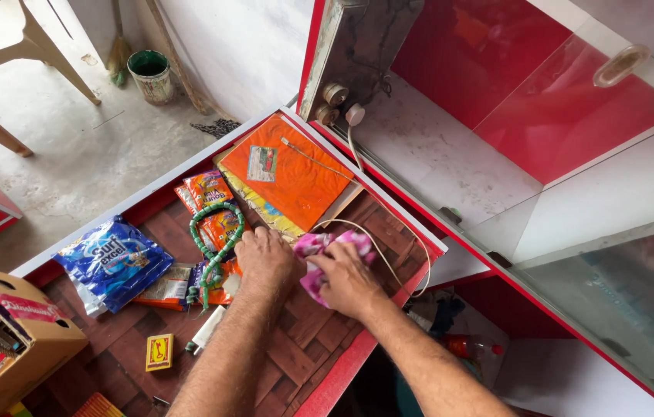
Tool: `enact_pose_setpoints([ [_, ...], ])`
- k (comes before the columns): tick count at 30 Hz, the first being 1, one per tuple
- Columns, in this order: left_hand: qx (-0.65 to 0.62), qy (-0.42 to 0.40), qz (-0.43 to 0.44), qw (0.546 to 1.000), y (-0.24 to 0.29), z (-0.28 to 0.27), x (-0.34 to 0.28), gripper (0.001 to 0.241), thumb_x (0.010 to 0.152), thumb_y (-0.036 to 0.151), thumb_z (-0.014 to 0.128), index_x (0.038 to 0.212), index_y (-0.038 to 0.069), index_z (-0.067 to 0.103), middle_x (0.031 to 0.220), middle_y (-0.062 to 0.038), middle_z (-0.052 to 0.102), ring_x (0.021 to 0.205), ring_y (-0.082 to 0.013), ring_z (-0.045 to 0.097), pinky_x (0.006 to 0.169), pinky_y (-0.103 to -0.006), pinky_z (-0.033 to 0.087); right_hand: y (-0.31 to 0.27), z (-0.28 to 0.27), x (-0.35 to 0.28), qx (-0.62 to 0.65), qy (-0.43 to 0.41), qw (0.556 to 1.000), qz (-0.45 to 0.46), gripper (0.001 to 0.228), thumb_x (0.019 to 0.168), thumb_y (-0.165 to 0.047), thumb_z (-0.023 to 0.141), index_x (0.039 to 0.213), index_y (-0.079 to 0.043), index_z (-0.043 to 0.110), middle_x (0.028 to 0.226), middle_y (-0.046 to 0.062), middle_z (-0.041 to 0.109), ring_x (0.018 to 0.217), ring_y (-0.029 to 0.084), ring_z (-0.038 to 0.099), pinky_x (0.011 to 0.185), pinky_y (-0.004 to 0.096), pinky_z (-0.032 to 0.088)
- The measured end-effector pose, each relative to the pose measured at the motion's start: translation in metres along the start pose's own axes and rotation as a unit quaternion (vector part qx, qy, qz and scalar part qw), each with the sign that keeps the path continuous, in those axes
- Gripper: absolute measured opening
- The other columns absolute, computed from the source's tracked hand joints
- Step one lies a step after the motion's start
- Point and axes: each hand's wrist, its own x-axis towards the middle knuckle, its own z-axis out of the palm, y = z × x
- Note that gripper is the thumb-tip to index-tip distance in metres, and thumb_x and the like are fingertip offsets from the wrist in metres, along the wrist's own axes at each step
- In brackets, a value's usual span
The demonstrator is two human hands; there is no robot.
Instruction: Cleaning and organizing various jars, signs, and snack packets on a grocery store counter.
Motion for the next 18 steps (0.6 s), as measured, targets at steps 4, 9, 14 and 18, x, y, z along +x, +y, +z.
enact_pose_setpoints([
  [4, -0.114, 0.087, -0.001, 0.990, -0.010, 0.045, 0.053, 0.069, 0.087, 0.048, 0.069, 0.132, -0.002, 0.057, 0.131, -0.020, 0.056, 0.123, -0.0359, 0.053, 0.104, -0.0480, 0.048, 0.020, 0.014, 0.008, 0.000, 0.029, 0.997, 0.078, 0.065, 0.079, -0.008, 0.071, 0.142, -0.016, 0.056, 0.137, 0.014, 0.051, 0.131, 0.034, 0.047, 0.112, 0.048, 0.044],
  [9, -0.414, 0.094, -0.182, 0.887, -0.005, 0.070, 0.097, 0.105, 0.083, 0.046, 0.079, 0.156, 0.000, 0.021, 0.145, -0.034, 0.034, 0.130, -0.0515, 0.045, 0.109, -0.0552, 0.043, -0.007, -0.014, 0.009, -0.009, -0.054, 0.997, 0.046, 0.067, 0.076, -0.015, 0.077, 0.139, -0.017, 0.055, 0.134, 0.013, 0.052, 0.130, 0.033, 0.050, 0.111, 0.048, 0.044],
  [14, -0.463, 0.064, -0.276, 0.840, 0.004, 0.032, 0.088, 0.108, 0.081, 0.045, 0.080, 0.159, 0.011, 0.015, 0.151, -0.029, 0.033, 0.135, -0.0500, 0.044, 0.108, -0.0572, 0.044, 0.006, -0.011, 0.018, -0.033, -0.034, 0.992, 0.113, 0.068, 0.082, -0.012, 0.074, 0.145, -0.012, 0.047, 0.132, 0.014, 0.054, 0.122, 0.032, 0.058, 0.105, 0.046, 0.050],
  [18, -0.440, 0.105, -0.271, 0.850, -0.008, 0.074, 0.123, 0.103, 0.080, 0.058, 0.083, 0.145, -0.002, 0.032, 0.139, -0.032, 0.051, 0.130, -0.0468, 0.054, 0.110, -0.0530, 0.046, 0.026, 0.002, 0.023, -0.038, 0.000, 0.995, 0.090, 0.057, 0.085, -0.005, 0.070, 0.139, -0.011, 0.055, 0.129, 0.014, 0.057, 0.119, 0.032, 0.062, 0.102, 0.045, 0.053],
])
